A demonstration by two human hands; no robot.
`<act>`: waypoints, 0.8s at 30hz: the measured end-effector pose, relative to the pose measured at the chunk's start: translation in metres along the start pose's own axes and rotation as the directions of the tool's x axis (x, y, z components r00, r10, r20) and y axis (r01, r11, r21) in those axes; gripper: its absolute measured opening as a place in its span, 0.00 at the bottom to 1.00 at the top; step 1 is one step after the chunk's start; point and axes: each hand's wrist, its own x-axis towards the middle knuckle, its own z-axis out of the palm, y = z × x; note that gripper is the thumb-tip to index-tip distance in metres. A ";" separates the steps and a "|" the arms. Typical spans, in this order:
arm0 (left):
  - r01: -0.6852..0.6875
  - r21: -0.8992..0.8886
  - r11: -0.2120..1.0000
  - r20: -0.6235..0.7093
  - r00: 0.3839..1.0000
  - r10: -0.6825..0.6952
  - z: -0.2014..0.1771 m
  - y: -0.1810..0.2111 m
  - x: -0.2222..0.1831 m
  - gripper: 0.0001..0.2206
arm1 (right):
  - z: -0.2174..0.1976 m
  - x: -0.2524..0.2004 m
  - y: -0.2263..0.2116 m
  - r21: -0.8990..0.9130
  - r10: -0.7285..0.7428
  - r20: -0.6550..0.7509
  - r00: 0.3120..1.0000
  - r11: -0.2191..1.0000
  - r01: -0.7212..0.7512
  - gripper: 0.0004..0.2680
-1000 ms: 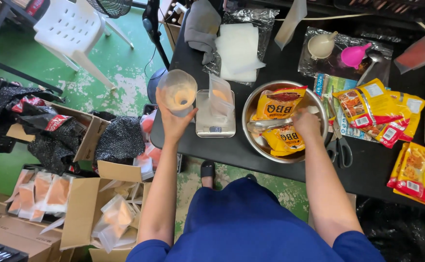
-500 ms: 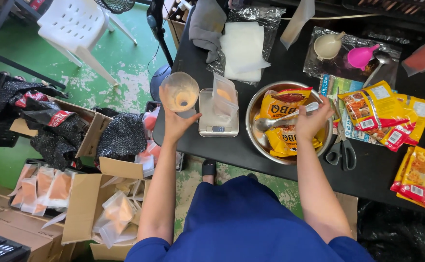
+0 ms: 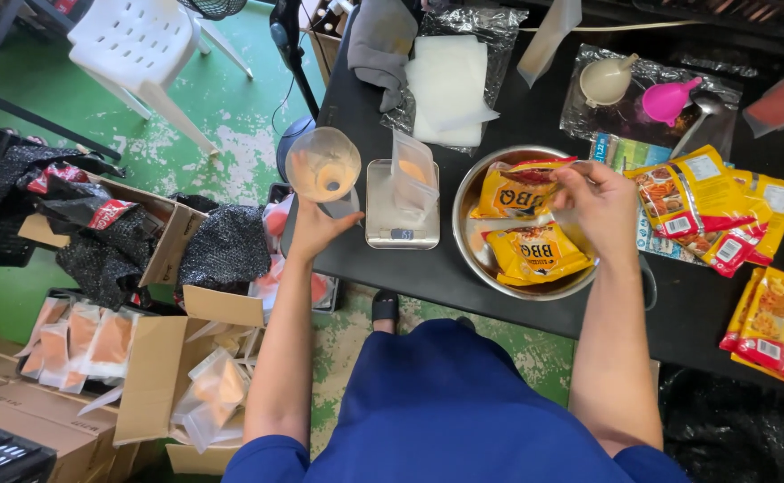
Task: Portioning yellow BBQ seasoning powder from individual packets into smaller plastic bags using a spoon and a digital scale for precise weight.
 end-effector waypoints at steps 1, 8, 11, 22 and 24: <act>-0.001 0.002 1.000 -0.005 1.000 0.001 -0.001 -0.002 -0.001 0.60 | -0.005 -0.001 -0.008 0.002 -0.003 0.004 1.000 1.000 0.003 0.04; -0.027 0.068 0.997 -0.061 0.998 0.031 0.001 -0.022 -0.029 0.59 | -0.021 0.004 -0.045 0.080 -0.207 -0.058 0.977 0.974 0.211 0.10; -0.075 0.224 0.972 -0.322 0.935 0.146 0.027 0.024 -0.056 0.37 | -0.004 0.009 -0.053 0.177 -0.306 -0.145 0.941 0.928 0.329 0.07; 0.404 0.456 0.793 -0.118 0.910 -0.397 0.114 0.103 0.022 0.32 | 0.100 0.022 -0.085 -0.278 -0.503 0.327 0.800 0.758 0.590 0.07; 0.270 0.623 0.734 -0.111 0.959 -0.259 0.130 0.059 0.038 0.17 | 0.108 0.025 -0.087 -0.330 -0.392 0.404 0.826 0.780 0.532 0.05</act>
